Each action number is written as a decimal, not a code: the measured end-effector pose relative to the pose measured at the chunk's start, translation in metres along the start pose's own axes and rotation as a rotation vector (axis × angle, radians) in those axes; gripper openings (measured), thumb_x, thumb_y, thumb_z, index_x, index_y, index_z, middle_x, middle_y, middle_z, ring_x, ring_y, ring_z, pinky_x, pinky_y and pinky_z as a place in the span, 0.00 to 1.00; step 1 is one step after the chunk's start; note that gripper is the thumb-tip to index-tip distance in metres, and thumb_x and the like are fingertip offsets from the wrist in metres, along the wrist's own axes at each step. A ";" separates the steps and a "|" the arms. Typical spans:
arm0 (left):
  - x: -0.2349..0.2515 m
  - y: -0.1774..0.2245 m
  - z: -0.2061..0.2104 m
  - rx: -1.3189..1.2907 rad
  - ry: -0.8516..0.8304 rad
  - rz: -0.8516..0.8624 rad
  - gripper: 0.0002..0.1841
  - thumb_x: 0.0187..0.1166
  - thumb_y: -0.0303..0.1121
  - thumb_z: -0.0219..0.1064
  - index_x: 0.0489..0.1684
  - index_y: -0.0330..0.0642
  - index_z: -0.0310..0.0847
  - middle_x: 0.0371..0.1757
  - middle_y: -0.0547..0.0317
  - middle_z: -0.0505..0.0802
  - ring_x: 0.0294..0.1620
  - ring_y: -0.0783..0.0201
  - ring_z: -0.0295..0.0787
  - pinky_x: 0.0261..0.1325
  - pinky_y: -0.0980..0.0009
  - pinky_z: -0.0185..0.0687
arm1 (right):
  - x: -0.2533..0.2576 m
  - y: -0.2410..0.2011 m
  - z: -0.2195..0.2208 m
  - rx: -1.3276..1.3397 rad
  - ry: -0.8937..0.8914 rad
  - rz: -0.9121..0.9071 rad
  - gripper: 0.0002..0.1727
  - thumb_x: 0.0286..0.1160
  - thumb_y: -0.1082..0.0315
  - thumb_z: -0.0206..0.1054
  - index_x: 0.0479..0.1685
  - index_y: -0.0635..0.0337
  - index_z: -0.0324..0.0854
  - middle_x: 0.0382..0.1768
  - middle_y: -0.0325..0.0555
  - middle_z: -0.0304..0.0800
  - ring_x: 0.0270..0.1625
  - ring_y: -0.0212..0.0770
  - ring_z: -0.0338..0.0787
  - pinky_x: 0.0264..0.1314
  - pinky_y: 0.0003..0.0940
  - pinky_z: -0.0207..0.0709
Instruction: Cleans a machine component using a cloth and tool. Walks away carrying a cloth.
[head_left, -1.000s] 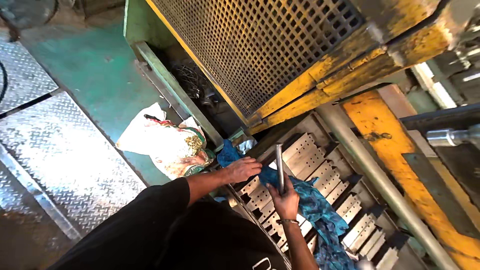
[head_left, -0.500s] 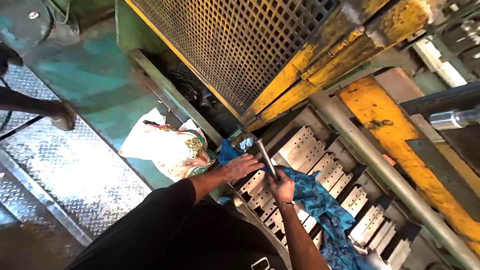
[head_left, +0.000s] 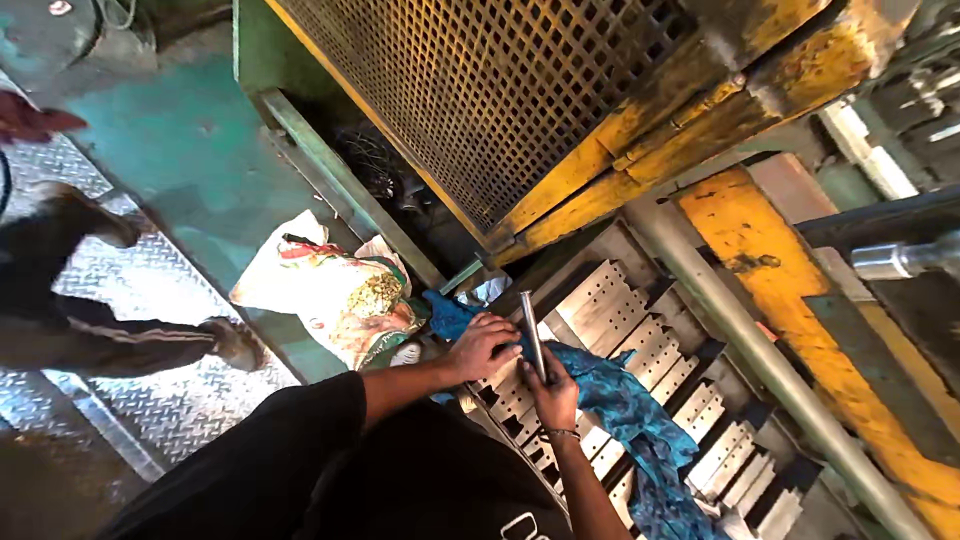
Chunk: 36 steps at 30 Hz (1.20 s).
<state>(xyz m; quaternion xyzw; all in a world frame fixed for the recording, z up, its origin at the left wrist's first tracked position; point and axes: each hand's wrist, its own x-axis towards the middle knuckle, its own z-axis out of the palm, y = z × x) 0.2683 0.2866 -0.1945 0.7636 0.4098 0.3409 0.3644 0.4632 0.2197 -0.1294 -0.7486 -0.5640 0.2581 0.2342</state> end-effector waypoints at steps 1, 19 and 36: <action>0.002 0.007 0.004 0.010 0.036 -0.072 0.20 0.84 0.59 0.61 0.54 0.61 0.94 0.65 0.76 0.92 0.78 0.71 0.77 0.91 0.55 0.60 | -0.002 -0.002 0.000 0.042 0.004 0.004 0.31 0.69 0.52 0.79 0.74 0.48 0.83 0.34 0.35 0.95 0.31 0.29 0.91 0.38 0.36 0.89; 0.003 0.012 0.023 0.071 0.075 -0.142 0.14 0.80 0.53 0.68 0.50 0.59 0.92 0.64 0.71 0.90 0.76 0.68 0.78 0.89 0.57 0.61 | -0.028 -0.029 -0.025 -0.493 -0.047 -0.069 0.27 0.85 0.53 0.59 0.85 0.36 0.74 0.43 0.49 0.97 0.36 0.51 0.95 0.41 0.59 0.88; 0.011 -0.016 0.008 -0.147 0.077 0.103 0.09 0.83 0.33 0.69 0.51 0.47 0.94 0.57 0.63 0.96 0.69 0.65 0.87 0.82 0.64 0.75 | -0.034 -0.077 -0.047 -0.249 0.173 -0.351 0.24 0.85 0.59 0.62 0.78 0.53 0.81 0.44 0.46 0.94 0.32 0.34 0.90 0.34 0.35 0.87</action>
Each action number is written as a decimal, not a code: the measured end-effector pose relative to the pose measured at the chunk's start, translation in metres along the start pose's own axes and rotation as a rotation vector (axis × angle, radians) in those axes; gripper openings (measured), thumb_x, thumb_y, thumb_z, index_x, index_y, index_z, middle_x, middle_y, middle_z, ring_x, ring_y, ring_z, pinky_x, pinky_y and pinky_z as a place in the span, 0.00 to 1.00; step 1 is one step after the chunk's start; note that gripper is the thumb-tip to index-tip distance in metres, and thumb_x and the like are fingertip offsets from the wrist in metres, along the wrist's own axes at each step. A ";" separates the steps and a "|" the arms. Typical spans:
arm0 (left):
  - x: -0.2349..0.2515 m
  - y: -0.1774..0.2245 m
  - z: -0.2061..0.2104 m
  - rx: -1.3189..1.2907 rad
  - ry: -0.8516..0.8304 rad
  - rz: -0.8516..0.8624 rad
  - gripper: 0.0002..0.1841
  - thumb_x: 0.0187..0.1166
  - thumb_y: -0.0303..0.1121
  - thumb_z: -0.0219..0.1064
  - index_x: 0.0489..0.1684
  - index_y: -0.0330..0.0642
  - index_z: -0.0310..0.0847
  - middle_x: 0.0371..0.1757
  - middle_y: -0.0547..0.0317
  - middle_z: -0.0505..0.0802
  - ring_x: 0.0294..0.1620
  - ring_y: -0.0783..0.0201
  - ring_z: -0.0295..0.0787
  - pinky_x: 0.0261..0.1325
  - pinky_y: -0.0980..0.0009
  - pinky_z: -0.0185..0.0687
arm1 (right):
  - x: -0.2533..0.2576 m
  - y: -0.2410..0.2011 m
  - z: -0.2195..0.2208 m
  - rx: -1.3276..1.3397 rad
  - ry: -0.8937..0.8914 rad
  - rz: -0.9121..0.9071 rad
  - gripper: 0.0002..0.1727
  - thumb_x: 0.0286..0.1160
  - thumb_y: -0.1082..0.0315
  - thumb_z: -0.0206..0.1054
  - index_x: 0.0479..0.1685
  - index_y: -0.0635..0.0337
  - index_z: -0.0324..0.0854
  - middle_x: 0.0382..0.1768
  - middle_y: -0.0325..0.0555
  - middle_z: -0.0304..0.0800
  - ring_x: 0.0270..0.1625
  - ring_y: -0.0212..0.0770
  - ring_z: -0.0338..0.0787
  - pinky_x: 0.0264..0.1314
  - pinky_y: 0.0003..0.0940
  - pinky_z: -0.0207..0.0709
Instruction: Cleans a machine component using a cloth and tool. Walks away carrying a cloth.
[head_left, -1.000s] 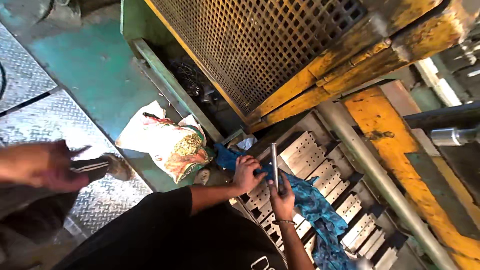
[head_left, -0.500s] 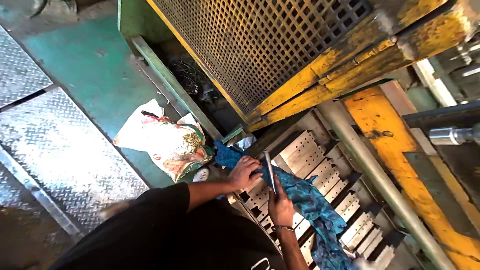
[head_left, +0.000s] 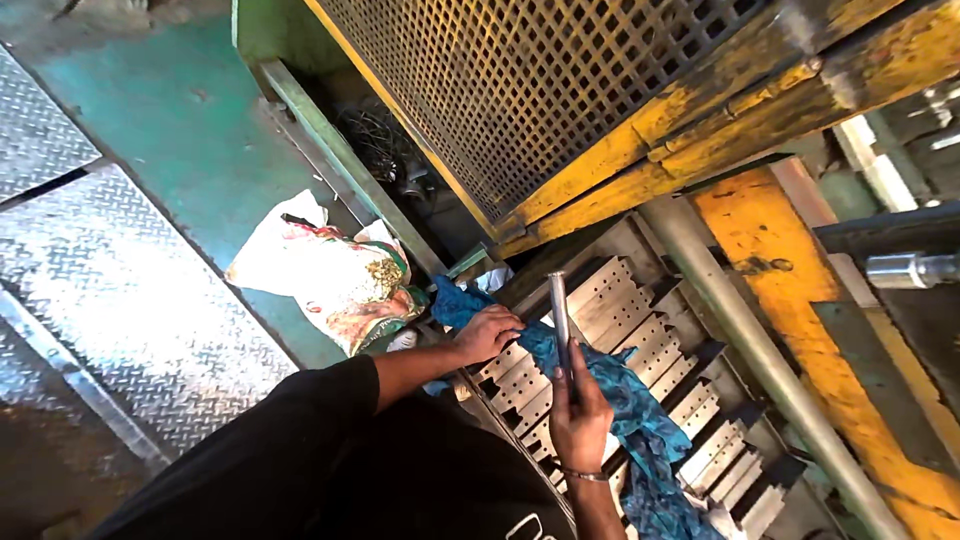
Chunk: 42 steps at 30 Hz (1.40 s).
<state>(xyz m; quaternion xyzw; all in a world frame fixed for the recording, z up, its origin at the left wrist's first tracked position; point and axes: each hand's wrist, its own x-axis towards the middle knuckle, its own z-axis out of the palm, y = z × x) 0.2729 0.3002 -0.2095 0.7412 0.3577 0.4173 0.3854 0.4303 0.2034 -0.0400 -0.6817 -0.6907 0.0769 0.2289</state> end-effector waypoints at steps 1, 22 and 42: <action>0.001 0.000 -0.001 -0.001 0.003 -0.001 0.08 0.82 0.33 0.69 0.50 0.47 0.94 0.57 0.64 0.96 0.69 0.65 0.87 0.82 0.63 0.75 | -0.003 0.002 0.006 -0.071 -0.019 -0.001 0.24 0.85 0.59 0.61 0.78 0.52 0.80 0.44 0.48 0.94 0.34 0.38 0.91 0.35 0.39 0.88; -0.002 -0.007 -0.005 -0.016 -0.003 0.130 0.08 0.81 0.26 0.66 0.41 0.42 0.94 0.54 0.61 0.97 0.66 0.64 0.89 0.84 0.63 0.72 | -0.008 -0.006 -0.002 -0.054 -0.007 -0.061 0.20 0.83 0.63 0.62 0.70 0.54 0.87 0.45 0.46 0.95 0.34 0.35 0.91 0.34 0.35 0.88; -0.005 -0.008 -0.008 0.058 -0.023 0.202 0.13 0.86 0.27 0.60 0.47 0.41 0.94 0.58 0.57 0.96 0.71 0.59 0.87 0.87 0.60 0.67 | -0.004 0.007 0.006 -0.275 -0.120 0.070 0.21 0.83 0.60 0.59 0.70 0.44 0.88 0.44 0.48 0.96 0.36 0.48 0.95 0.33 0.51 0.87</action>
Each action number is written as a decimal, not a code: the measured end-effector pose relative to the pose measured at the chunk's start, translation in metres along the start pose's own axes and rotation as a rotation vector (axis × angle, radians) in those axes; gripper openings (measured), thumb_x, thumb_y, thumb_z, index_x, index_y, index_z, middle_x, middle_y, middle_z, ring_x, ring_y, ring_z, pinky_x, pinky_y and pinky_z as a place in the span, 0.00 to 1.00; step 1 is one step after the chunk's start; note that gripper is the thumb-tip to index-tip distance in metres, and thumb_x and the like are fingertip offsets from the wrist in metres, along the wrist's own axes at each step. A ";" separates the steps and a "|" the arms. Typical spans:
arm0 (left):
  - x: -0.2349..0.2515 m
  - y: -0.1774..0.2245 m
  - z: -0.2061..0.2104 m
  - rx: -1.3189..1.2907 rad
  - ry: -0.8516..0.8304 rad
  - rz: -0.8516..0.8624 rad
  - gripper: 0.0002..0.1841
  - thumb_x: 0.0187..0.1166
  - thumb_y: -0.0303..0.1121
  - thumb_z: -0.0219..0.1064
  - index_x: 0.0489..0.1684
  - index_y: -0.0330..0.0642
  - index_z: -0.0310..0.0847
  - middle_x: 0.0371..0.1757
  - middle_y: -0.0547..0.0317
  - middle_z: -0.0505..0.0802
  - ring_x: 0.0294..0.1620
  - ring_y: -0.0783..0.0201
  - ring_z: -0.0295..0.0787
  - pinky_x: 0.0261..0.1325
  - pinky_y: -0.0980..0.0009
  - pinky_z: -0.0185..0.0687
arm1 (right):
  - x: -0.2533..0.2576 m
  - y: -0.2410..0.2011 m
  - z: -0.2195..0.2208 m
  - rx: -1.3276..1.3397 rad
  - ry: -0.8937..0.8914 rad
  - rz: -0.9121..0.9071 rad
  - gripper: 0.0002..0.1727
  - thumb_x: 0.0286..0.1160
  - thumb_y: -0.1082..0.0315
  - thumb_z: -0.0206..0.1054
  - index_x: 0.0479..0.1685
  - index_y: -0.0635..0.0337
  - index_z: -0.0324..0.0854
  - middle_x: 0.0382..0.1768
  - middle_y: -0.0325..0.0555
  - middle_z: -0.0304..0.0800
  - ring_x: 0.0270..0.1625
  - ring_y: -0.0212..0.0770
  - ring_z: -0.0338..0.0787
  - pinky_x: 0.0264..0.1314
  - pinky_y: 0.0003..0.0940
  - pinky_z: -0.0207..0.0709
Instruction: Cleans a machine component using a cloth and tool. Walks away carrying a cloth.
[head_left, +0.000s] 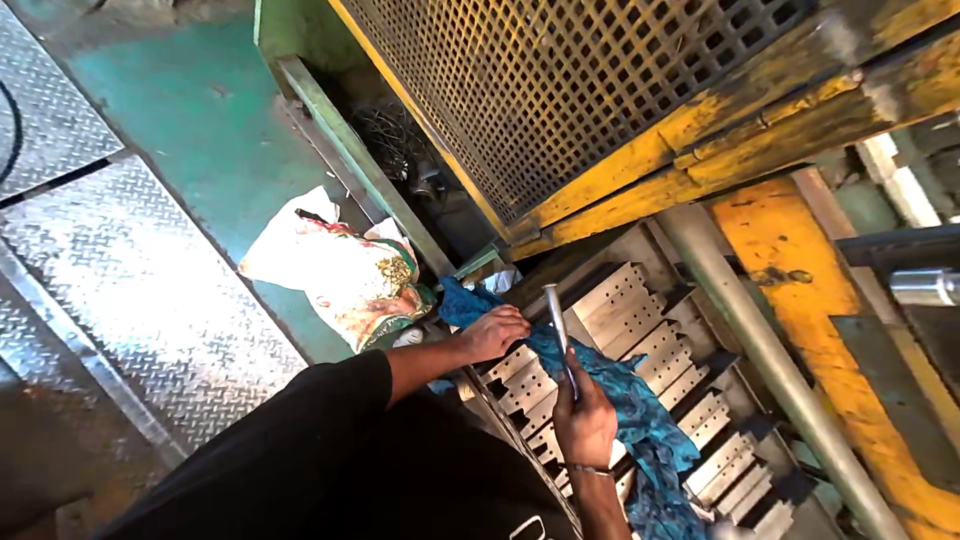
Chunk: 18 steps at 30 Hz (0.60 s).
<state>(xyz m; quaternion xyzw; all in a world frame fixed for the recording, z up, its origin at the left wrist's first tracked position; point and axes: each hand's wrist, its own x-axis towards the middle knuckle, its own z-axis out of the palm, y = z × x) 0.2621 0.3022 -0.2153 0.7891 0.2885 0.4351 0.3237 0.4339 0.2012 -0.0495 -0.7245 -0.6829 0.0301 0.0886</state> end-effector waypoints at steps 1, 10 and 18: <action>0.000 0.000 0.000 0.004 0.000 0.002 0.12 0.85 0.27 0.60 0.47 0.41 0.94 0.58 0.57 0.96 0.71 0.59 0.87 0.87 0.60 0.67 | -0.001 0.002 0.002 -0.024 0.016 -0.015 0.21 0.84 0.60 0.59 0.70 0.44 0.88 0.43 0.48 0.95 0.34 0.48 0.94 0.31 0.50 0.86; 0.000 0.000 -0.001 0.022 -0.027 -0.002 0.12 0.84 0.26 0.60 0.47 0.42 0.94 0.59 0.58 0.96 0.72 0.59 0.86 0.87 0.60 0.67 | 0.013 0.007 -0.005 -0.112 -0.047 -0.052 0.21 0.85 0.59 0.58 0.71 0.38 0.87 0.43 0.49 0.95 0.33 0.50 0.94 0.29 0.52 0.86; 0.000 -0.001 0.001 0.043 -0.050 0.005 0.12 0.83 0.25 0.61 0.49 0.44 0.94 0.59 0.61 0.95 0.72 0.61 0.85 0.87 0.61 0.68 | 0.018 0.009 -0.011 -0.215 -0.175 -0.011 0.21 0.84 0.58 0.59 0.72 0.32 0.86 0.43 0.48 0.95 0.35 0.54 0.94 0.31 0.57 0.86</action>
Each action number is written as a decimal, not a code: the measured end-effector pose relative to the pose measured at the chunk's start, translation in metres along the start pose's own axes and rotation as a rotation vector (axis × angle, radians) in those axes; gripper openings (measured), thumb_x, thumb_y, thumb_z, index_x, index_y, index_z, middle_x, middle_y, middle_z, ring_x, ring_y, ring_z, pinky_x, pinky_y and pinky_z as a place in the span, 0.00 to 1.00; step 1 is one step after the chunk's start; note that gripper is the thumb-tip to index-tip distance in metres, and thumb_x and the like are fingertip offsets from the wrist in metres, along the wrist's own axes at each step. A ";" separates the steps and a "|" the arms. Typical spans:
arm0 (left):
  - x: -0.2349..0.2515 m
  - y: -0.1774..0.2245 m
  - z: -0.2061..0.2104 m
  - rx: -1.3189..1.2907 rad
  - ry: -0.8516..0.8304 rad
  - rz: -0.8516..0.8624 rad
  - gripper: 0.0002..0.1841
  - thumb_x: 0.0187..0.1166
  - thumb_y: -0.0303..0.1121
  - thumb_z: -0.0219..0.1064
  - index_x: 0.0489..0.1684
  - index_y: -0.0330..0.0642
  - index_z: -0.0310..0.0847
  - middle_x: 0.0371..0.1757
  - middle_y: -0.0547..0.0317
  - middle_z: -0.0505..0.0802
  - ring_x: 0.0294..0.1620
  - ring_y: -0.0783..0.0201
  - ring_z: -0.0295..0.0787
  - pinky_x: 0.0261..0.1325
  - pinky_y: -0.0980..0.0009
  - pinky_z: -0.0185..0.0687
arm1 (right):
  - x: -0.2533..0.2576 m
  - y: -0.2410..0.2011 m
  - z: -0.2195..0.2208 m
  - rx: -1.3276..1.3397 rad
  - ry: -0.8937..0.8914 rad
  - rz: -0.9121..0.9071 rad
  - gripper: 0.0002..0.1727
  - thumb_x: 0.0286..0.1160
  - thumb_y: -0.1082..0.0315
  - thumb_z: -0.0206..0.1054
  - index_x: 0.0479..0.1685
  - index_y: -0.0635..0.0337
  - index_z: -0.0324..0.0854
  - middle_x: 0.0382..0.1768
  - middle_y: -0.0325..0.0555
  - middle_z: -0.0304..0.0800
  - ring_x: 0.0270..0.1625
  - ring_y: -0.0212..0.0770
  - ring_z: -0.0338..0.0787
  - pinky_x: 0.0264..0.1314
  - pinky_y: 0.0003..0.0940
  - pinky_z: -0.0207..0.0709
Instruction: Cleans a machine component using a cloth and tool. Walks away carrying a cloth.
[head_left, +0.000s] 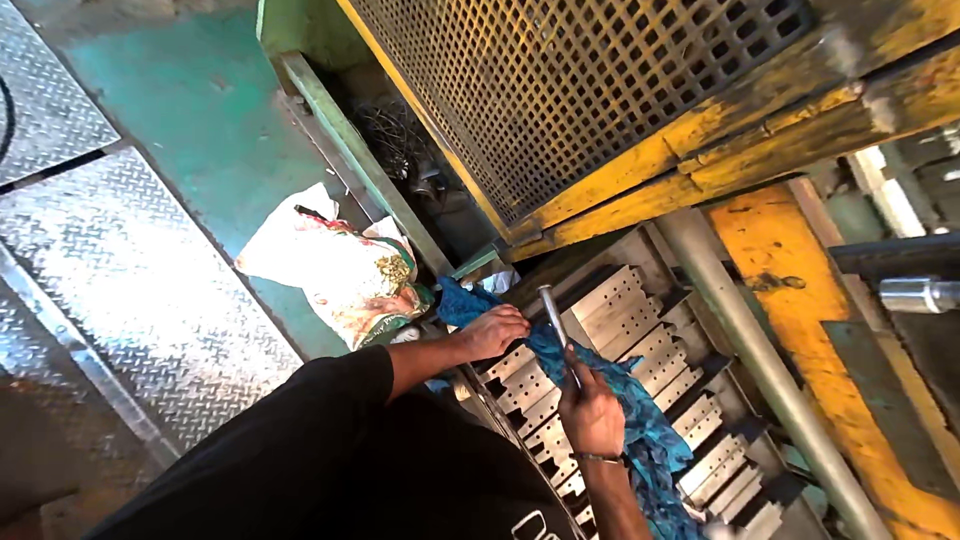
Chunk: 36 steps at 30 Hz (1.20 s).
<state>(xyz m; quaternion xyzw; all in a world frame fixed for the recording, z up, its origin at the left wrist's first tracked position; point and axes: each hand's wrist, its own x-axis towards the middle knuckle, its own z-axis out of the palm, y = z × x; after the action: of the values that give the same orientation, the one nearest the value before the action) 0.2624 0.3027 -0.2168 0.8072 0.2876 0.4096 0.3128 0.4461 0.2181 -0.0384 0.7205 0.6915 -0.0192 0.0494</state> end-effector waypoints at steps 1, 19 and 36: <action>0.000 0.000 0.000 -0.007 0.003 -0.001 0.12 0.83 0.26 0.61 0.48 0.44 0.94 0.59 0.60 0.95 0.72 0.60 0.85 0.86 0.61 0.69 | 0.001 0.000 0.001 -0.028 -0.075 0.028 0.22 0.84 0.57 0.59 0.74 0.30 0.84 0.45 0.49 0.95 0.38 0.55 0.95 0.35 0.58 0.87; 0.004 -0.006 -0.005 -0.174 -0.006 -0.067 0.10 0.81 0.24 0.65 0.44 0.43 0.95 0.61 0.59 0.94 0.71 0.61 0.85 0.85 0.62 0.71 | -0.023 -0.026 -0.014 0.445 0.381 -0.176 0.18 0.82 0.65 0.63 0.64 0.59 0.89 0.44 0.47 0.94 0.32 0.34 0.90 0.31 0.33 0.87; 0.005 -0.006 0.002 -0.144 0.065 -0.076 0.08 0.80 0.25 0.66 0.41 0.40 0.94 0.56 0.57 0.96 0.69 0.61 0.88 0.87 0.61 0.70 | -0.029 -0.002 0.043 0.239 0.102 0.042 0.21 0.82 0.61 0.62 0.72 0.46 0.86 0.39 0.51 0.96 0.32 0.51 0.94 0.33 0.55 0.88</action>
<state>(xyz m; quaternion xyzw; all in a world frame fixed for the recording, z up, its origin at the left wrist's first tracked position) 0.2657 0.3099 -0.2200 0.7576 0.2979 0.4430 0.3756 0.4445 0.1850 -0.0783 0.7355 0.6707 -0.0637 -0.0714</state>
